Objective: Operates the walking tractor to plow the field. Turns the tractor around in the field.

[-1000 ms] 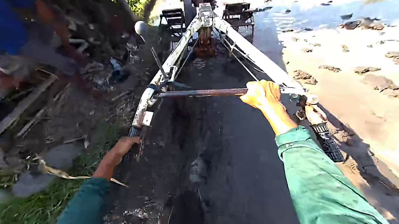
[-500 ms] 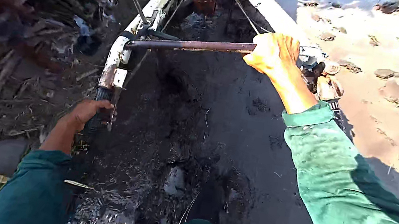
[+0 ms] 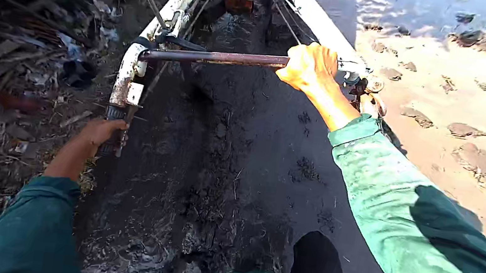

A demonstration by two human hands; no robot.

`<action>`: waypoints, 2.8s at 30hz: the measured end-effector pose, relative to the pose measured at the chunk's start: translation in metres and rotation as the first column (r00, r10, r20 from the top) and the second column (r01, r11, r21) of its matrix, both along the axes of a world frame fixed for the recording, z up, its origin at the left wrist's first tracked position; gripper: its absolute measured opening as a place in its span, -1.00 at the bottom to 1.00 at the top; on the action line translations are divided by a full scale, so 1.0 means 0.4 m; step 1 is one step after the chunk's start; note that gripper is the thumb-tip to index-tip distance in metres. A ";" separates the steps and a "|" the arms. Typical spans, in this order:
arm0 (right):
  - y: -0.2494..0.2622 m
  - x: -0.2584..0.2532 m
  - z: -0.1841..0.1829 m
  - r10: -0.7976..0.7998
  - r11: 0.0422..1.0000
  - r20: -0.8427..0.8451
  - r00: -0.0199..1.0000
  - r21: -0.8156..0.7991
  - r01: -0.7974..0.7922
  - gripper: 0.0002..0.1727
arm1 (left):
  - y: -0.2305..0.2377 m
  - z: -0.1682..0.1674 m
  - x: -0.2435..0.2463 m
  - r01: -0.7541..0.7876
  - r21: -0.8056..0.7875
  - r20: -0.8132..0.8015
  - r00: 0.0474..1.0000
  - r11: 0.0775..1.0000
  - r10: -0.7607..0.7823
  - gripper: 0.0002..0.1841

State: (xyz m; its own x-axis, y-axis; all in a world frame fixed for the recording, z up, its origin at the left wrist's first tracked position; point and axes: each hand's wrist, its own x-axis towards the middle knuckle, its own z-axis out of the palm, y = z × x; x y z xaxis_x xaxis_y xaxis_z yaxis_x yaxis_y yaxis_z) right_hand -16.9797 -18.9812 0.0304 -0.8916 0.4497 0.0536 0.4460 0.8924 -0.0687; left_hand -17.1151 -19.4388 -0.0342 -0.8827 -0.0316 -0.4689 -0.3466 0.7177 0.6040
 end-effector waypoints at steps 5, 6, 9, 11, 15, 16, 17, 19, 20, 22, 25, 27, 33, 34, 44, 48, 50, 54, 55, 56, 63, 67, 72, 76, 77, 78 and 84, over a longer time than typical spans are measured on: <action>0.293 -0.167 0.022 -0.018 0.999 -0.059 0.998 0.045 0.021 -0.45 | 0.287 0.055 -0.076 0.042 0.067 0.010 0.999 0.997 -0.043 -0.62; 0.372 -0.173 0.015 -0.016 0.998 -0.070 0.997 0.054 0.019 -0.50 | 0.359 0.048 -0.068 0.035 0.110 0.013 0.999 0.993 -0.037 -0.62; 0.575 -0.225 0.005 0.007 0.996 -0.089 0.996 0.085 0.000 -0.61 | 0.533 0.008 -0.096 0.034 0.214 0.040 0.998 0.976 -0.044 -0.65; 0.630 -0.295 -0.030 0.051 0.994 -0.143 0.988 0.103 -0.036 -0.62 | 0.577 -0.004 -0.164 0.028 0.208 0.044 0.998 0.978 -0.038 -0.67; 0.696 -0.483 -0.067 0.028 0.994 -0.238 0.971 0.108 -0.002 -0.64 | 0.641 0.010 -0.356 0.053 0.204 0.095 0.993 0.978 -0.073 -0.70; 0.721 -0.525 -0.065 0.021 0.995 -0.236 0.971 0.096 0.002 -0.66 | 0.673 0.004 -0.395 0.044 0.196 0.083 0.995 0.980 -0.062 -0.72; 0.749 -0.565 -0.067 0.020 0.996 -0.238 0.971 0.091 0.001 -0.67 | 0.706 -0.003 -0.433 0.037 0.170 0.047 0.998 0.985 -0.045 -0.75; 0.804 -0.648 -0.078 0.038 0.997 -0.255 0.966 0.076 -0.019 -0.69 | 0.775 -0.005 -0.505 0.012 0.106 -0.004 1.000 0.994 -0.011 -0.74; 0.831 -0.692 -0.079 0.050 0.997 -0.263 0.963 0.075 -0.031 -0.69 | 0.810 -0.001 -0.546 -0.008 0.083 -0.016 1.000 0.997 0.009 -0.70; 0.887 -0.781 -0.077 0.092 0.994 -0.291 0.952 0.079 -0.072 -0.68 | 0.879 0.017 -0.624 -0.033 0.028 -0.033 0.999 0.999 0.034 -0.67; 1.001 -0.905 -0.050 0.110 0.993 -0.221 0.969 0.055 -0.100 -0.62 | 1.001 0.042 -0.720 -0.048 0.032 -0.020 0.999 0.998 0.049 -0.67; 1.125 -0.965 -0.038 0.095 0.995 -0.149 0.984 0.039 -0.090 -0.60 | 1.112 0.045 -0.753 -0.046 0.068 0.010 0.999 0.997 0.046 -0.69; 1.556 -1.095 -0.020 0.102 0.993 -0.146 0.984 0.081 -0.090 -0.63 | 1.462 0.030 -0.810 -0.035 0.328 0.099 0.995 0.944 0.003 -0.79; 1.622 -1.124 -0.013 0.094 0.992 -0.147 0.985 0.092 -0.081 -0.63 | 1.516 0.025 -0.825 -0.001 0.354 0.100 0.994 0.935 -0.037 -0.77; 1.791 -1.515 0.033 0.078 0.995 -0.120 0.990 0.066 -0.070 -0.45 | 1.754 -0.038 -1.216 0.005 0.315 0.062 0.998 0.949 -0.025 -0.61; 1.904 -1.731 0.019 0.112 0.990 -0.212 0.971 0.104 -0.092 -0.37 | 1.839 -0.018 -1.417 -0.146 0.334 0.119 0.987 0.931 0.112 -0.69; 1.942 -1.835 0.006 0.160 0.983 -0.260 0.952 0.132 -0.129 -0.38 | 1.874 -0.011 -1.513 -0.196 0.336 0.141 0.978 0.921 0.156 -0.71; 1.995 -2.041 0.010 0.170 0.983 -0.274 0.947 0.111 -0.144 -0.43 | 1.934 0.019 -1.718 -0.200 0.345 0.138 0.977 0.917 0.162 -0.80; 2.005 -2.089 0.015 0.162 0.985 -0.249 0.955 0.100 -0.141 -0.46 | 1.946 0.020 -1.761 -0.187 0.344 0.139 0.979 0.920 0.148 -0.81; 2.017 -2.131 0.008 0.168 0.984 -0.247 0.954 0.101 -0.147 -0.50 | 1.959 0.017 -1.802 -0.174 0.342 0.140 0.981 0.923 0.133 -0.83; 2.169 -2.484 0.016 0.208 0.976 -0.225 0.952 0.113 -0.186 -0.50 | 2.106 0.078 -2.090 -0.199 0.283 0.084 0.980 0.938 0.182 -0.92; 2.378 -2.626 0.040 0.187 0.981 -0.255 0.949 0.092 -0.168 -0.57 | 2.308 0.089 -2.195 -0.176 0.368 0.112 0.983 0.913 0.144 -0.87; 2.737 -2.822 0.094 0.197 0.976 -0.150 0.969 0.125 -0.179 -0.60 | 2.666 0.065 -2.263 -0.142 0.484 0.101 0.989 0.864 0.107 -0.82; 3.034 -2.993 0.070 0.185 0.980 -0.225 0.956 0.120 -0.161 -0.60 | 2.938 0.063 -2.342 -0.148 0.561 0.108 0.989 0.814 0.105 -0.80; 3.101 -3.042 0.066 0.181 0.982 -0.260 0.948 0.103 -0.159 -0.59 | 2.997 0.066 -2.366 -0.161 0.592 0.110 0.987 0.790 0.119 -0.79; 3.167 -3.098 0.065 0.165 0.986 -0.294 0.941 0.079 -0.148 -0.58 | 3.056 0.070 -2.392 -0.178 0.625 0.112 0.984 0.760 0.139 -0.78; 3.616 -3.484 -0.028 0.261 0.965 -0.417 0.871 0.110 -0.237 -0.45 | 3.363 0.071 -2.574 -0.220 0.639 0.083 0.972 0.737 0.218 -0.81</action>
State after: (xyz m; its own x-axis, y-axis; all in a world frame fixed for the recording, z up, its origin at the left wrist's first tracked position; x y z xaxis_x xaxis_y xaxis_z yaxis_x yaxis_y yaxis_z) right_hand -18.3735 -17.5350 0.0191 -0.8596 0.2012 0.4696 0.1471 0.9777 -0.1496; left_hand -18.1446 -18.0934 -0.0057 -0.8881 0.0843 -0.4518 -0.4474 0.0669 0.8919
